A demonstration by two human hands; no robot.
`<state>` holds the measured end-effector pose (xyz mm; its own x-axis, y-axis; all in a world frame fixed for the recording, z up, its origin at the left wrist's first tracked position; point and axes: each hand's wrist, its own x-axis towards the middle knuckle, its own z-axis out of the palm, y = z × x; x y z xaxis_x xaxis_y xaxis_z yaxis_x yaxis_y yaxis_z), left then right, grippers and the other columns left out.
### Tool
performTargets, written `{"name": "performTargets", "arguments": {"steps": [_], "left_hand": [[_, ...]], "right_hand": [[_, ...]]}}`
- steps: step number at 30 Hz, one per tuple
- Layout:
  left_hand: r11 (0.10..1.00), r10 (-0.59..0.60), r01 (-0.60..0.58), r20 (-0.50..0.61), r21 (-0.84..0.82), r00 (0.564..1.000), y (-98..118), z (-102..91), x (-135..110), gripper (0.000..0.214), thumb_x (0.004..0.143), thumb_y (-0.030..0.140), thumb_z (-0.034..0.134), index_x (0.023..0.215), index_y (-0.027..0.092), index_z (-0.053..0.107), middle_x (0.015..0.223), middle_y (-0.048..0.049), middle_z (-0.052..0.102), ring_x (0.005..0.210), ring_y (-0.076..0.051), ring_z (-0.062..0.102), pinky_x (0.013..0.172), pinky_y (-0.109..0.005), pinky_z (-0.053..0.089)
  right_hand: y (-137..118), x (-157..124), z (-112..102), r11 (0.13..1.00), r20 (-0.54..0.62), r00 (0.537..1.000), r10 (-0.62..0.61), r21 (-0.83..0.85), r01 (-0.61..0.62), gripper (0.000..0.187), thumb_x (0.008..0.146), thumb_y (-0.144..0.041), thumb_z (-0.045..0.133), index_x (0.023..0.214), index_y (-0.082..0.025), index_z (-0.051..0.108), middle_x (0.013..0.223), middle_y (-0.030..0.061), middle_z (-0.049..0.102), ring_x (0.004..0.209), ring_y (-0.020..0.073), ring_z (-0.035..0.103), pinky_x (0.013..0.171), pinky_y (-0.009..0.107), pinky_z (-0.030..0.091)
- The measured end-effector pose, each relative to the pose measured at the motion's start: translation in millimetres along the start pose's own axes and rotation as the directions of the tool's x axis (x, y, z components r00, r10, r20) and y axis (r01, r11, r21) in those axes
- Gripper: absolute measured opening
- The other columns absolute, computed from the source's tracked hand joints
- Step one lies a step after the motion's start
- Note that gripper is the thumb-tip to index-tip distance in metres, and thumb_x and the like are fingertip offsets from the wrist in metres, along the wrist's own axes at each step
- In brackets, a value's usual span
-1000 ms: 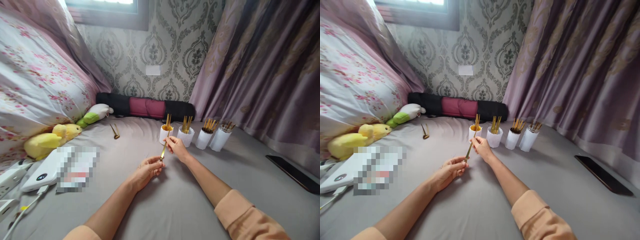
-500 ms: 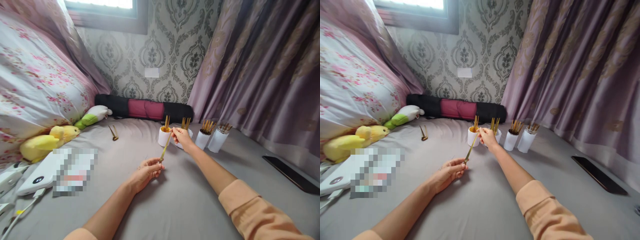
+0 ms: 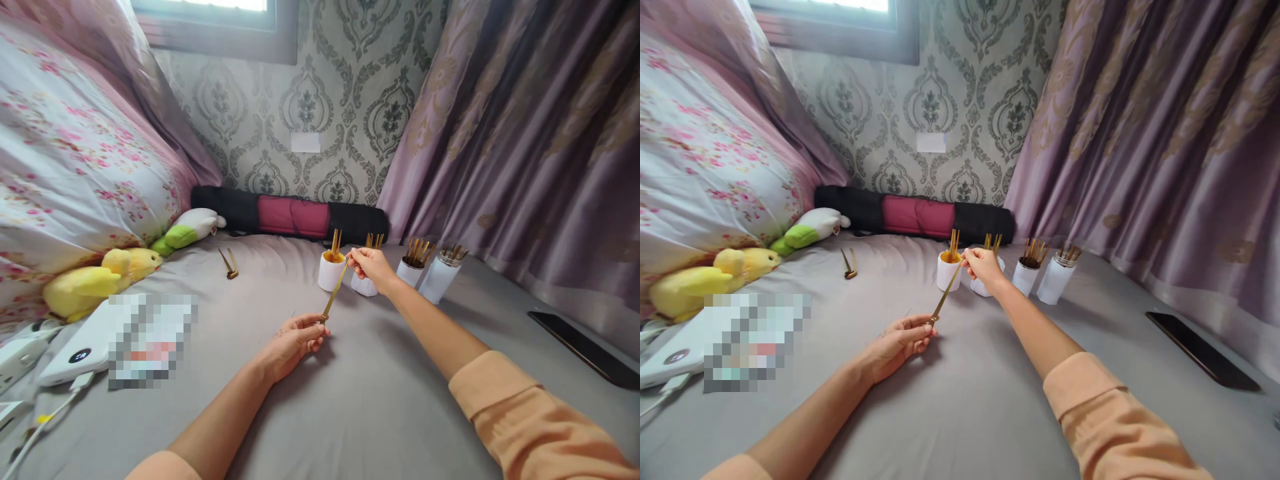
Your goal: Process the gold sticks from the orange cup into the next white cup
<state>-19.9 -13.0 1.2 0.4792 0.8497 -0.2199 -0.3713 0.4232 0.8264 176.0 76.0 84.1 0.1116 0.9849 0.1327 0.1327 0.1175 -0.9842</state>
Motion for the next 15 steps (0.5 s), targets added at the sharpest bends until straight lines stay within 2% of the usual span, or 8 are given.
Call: {"name": "performTargets", "arguments": {"steps": [7,15], "left_hand": [[0.999,-0.005,0.004,-0.018,-0.049,1.0,-1.0,-3.9,2.6,0.028,0.069,0.018,0.069,0.094,0.011,0.061,0.078,-0.0083,0.063,0.062,-0.007,0.055,0.057,-0.018,0.044],[0.982,-0.029,0.011,-0.092,-0.187,0.995,10.9,-5.9,3.1,0.022,0.072,0.016,0.066,0.093,0.01,0.061,0.077,-0.0055,0.06,0.059,-0.006,0.054,0.055,-0.016,0.046]], "right_hand": [[-1.2,3.1,-4.9,1.0,0.013,1.0,-0.013,-0.011,0.013,0.02,0.081,-0.028,0.053,0.067,-0.013,0.056,0.054,-0.001,0.055,0.035,0.0029,0.039,0.03,0.015,0.027],[-20.2,14.2,-23.5,1.0,-0.095,0.995,-0.008,0.029,0.011,0.021,0.082,-0.028,0.055,0.067,-0.013,0.053,0.051,-0.0022,0.052,0.033,0.0022,0.037,0.029,0.014,0.025]]}}
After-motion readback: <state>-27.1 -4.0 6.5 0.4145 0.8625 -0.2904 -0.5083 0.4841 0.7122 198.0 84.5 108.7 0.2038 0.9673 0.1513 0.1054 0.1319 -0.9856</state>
